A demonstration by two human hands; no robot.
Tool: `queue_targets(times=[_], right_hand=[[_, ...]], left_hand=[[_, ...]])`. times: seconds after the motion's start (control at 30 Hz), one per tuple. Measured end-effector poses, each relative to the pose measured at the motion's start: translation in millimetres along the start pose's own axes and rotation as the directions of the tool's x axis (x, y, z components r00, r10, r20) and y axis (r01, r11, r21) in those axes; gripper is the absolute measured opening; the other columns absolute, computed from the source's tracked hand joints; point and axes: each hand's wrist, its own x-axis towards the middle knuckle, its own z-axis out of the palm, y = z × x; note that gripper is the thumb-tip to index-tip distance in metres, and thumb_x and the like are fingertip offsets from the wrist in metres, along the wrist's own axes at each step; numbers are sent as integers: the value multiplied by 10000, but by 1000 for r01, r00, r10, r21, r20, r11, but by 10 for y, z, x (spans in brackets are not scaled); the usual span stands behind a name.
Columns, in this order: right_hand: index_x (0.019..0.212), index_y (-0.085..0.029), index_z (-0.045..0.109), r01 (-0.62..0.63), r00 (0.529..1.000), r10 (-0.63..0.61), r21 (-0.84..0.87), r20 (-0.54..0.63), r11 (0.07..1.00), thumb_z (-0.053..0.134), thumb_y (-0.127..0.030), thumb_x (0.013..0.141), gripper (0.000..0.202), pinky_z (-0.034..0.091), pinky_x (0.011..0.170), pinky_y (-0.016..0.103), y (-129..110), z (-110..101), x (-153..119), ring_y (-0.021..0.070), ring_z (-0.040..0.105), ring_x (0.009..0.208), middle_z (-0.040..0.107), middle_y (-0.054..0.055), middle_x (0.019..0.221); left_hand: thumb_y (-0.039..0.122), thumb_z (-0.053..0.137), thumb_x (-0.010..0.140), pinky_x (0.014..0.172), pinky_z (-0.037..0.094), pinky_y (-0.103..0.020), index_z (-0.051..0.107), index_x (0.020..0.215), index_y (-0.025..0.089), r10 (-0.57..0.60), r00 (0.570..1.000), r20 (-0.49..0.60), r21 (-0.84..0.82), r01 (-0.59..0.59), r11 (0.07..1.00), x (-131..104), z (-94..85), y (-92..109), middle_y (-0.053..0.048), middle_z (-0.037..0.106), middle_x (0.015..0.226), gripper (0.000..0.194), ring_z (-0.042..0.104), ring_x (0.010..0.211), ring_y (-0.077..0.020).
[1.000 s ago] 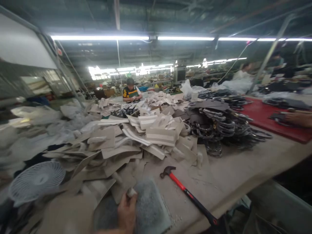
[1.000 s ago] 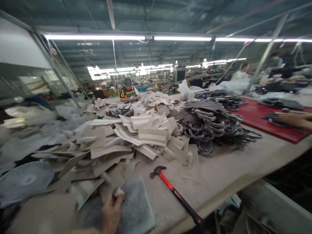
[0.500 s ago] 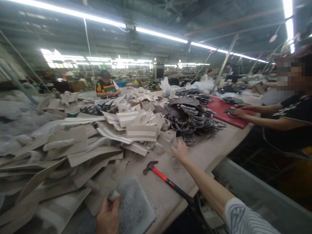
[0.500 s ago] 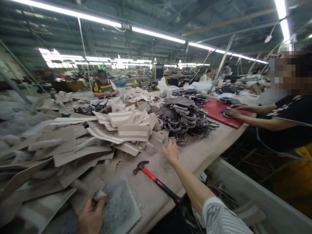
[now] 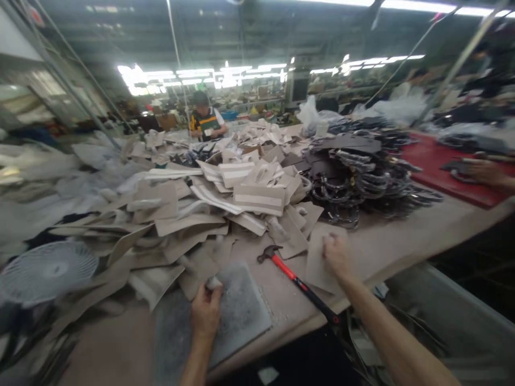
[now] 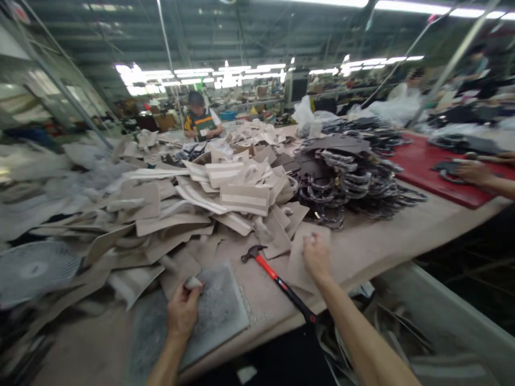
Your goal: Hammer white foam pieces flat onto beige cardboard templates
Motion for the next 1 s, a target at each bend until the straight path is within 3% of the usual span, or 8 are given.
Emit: queue_targets(times=[0.1,0.17,0.27,0.37,0.5,0.73,0.93,1.0], right_hand=[[1294,-135,566,32,967,46,298,-249,954,511,-454,855,546,387,492,264,-235,-229,-130,147,507,507,541,-17,633],[1279,-181,576,117,971,5,497,-238,860,587,-475,819,546,392,489,238,-462,-196,-361,115,486,495,529,-45,637],[1322,-168,537,90,981,-171,562,93,822,564,-487,852,569,397,497,225,-755,129,-907,106,474,505,517,-59,607],[1313,-145,540,12,852,-269,498,449,867,489,-484,898,538,381,498,235,-833,656,-1436,115,466,522,484,-55,593],[1285,-117,543,-44,678,-252,380,690,924,442,-425,911,494,374,507,249,-638,1237,-1839,120,467,512,468,-57,571],[1206,-125,547,-187,535,-133,271,835,944,462,-421,889,443,401,469,240,-479,1365,-1882,114,504,455,506,-68,568],[1299,-128,493,-283,491,-93,259,866,923,432,-476,881,548,422,462,253,-503,1347,-1892,123,533,472,520,-64,630],[1319,-133,493,-231,501,-106,251,859,940,440,-469,879,556,445,511,274,-495,1334,-1895,135,543,519,525,-54,646]], left_hand=[[496,685,717,880,545,-341,632,1064,150,30,999,12,-146,-28,989,10,47,-2,-101,750,951,492,718,925,-249],[456,719,705,863,551,-332,602,1118,141,17,1000,9,-243,-14,970,23,75,-9,-99,747,944,533,724,897,-230],[410,760,688,828,557,-321,576,1144,124,-34,999,-19,-367,25,930,23,73,0,-101,746,918,569,730,872,-223],[392,761,707,788,556,-309,580,1115,121,-89,986,-141,-489,9,872,9,-14,59,-104,743,934,522,728,854,-215],[376,772,720,806,543,-286,606,1084,128,-35,984,-173,-475,-53,878,-7,-166,187,-98,743,966,471,713,869,-192],[385,745,729,748,527,-263,615,1069,133,60,995,80,-388,-24,921,135,50,246,-98,741,972,443,693,826,-177],[360,741,677,766,524,-275,618,985,143,85,983,163,-389,-16,921,294,292,187,-86,745,903,397,685,808,-180],[374,741,681,768,523,-278,615,993,143,75,983,170,-384,-4,924,297,287,156,-83,743,896,408,686,808,-184]])
